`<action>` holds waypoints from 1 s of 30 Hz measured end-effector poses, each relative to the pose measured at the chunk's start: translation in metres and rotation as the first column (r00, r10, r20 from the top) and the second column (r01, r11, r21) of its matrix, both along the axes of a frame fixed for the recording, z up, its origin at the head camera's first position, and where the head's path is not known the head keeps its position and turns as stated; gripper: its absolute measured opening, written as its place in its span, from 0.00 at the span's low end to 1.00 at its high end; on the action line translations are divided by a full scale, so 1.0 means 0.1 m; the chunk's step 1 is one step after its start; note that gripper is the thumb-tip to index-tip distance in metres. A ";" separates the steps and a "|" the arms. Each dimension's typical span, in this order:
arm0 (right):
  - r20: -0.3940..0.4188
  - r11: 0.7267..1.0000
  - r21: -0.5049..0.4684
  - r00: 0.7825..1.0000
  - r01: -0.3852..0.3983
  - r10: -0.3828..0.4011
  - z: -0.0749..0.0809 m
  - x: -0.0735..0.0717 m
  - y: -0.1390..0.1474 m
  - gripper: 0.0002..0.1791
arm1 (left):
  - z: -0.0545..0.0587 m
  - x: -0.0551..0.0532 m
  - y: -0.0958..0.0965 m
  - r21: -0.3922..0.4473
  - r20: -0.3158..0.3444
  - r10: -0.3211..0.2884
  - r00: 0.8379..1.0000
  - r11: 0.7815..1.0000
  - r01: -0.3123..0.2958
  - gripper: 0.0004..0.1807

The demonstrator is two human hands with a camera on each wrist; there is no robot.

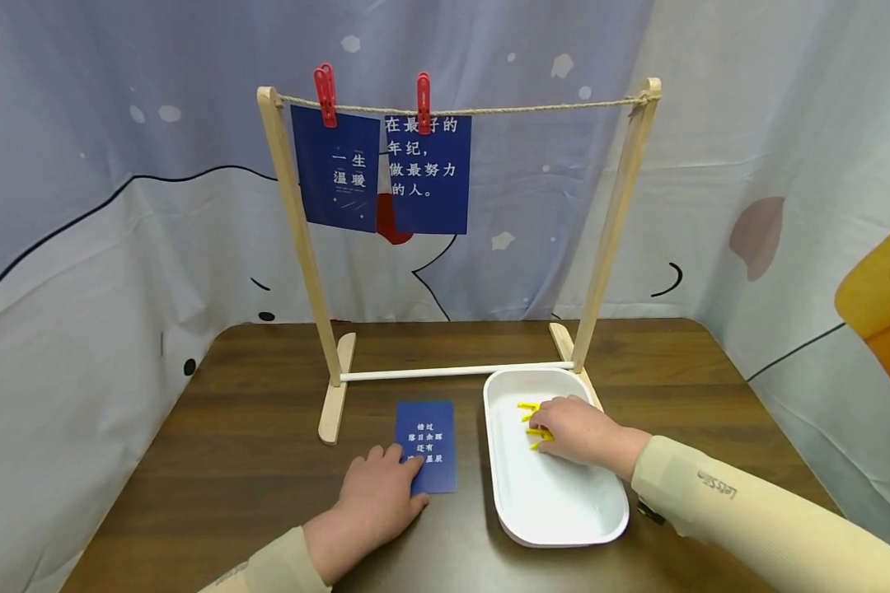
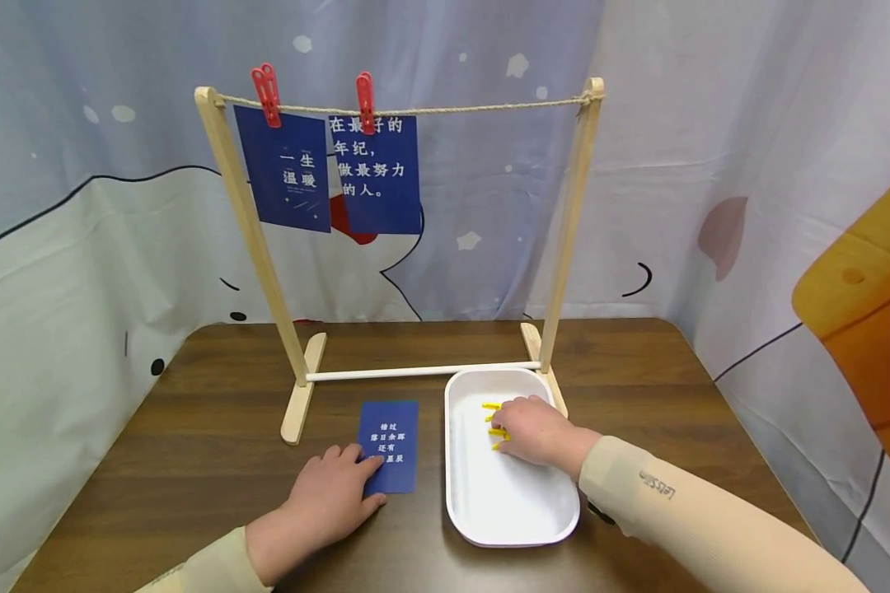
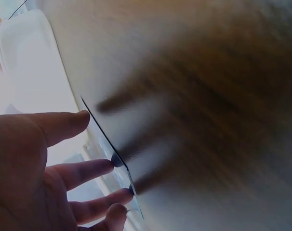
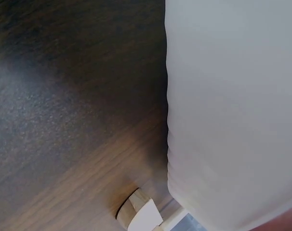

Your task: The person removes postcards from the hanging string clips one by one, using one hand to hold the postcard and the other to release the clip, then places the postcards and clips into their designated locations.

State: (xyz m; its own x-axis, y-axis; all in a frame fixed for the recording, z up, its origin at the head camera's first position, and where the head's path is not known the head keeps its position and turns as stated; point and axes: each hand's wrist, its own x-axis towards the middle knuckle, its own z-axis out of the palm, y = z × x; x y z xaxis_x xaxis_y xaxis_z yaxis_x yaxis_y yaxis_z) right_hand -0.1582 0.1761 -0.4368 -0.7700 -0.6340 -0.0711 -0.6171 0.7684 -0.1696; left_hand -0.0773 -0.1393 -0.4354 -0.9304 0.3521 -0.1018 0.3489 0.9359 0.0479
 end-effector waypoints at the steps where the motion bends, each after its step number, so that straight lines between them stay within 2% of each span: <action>1: 0.002 1.000 -0.002 1.000 0.000 0.000 0.00 0.00 0.00 0.13 | 0.00 0.00 0.00 -0.001 0.001 0.000 1.000 1.000 0.000 0.30; 15: 0.024 1.000 -0.009 1.000 0.018 -0.018 -0.02 -0.01 0.01 0.14 | -0.02 -0.03 0.02 0.021 0.016 -0.003 1.000 1.000 0.002 0.29; 22: 0.028 1.000 -0.010 0.999 0.022 -0.022 -0.01 0.01 0.00 0.15 | -0.01 -0.04 0.00 0.068 0.026 -0.016 1.000 0.998 0.014 0.28; 30: -0.022 0.998 -0.052 0.999 0.033 -0.034 0.03 -0.02 0.04 0.17 | 0.03 -0.09 -0.01 0.072 0.029 -0.037 0.999 0.997 0.035 0.27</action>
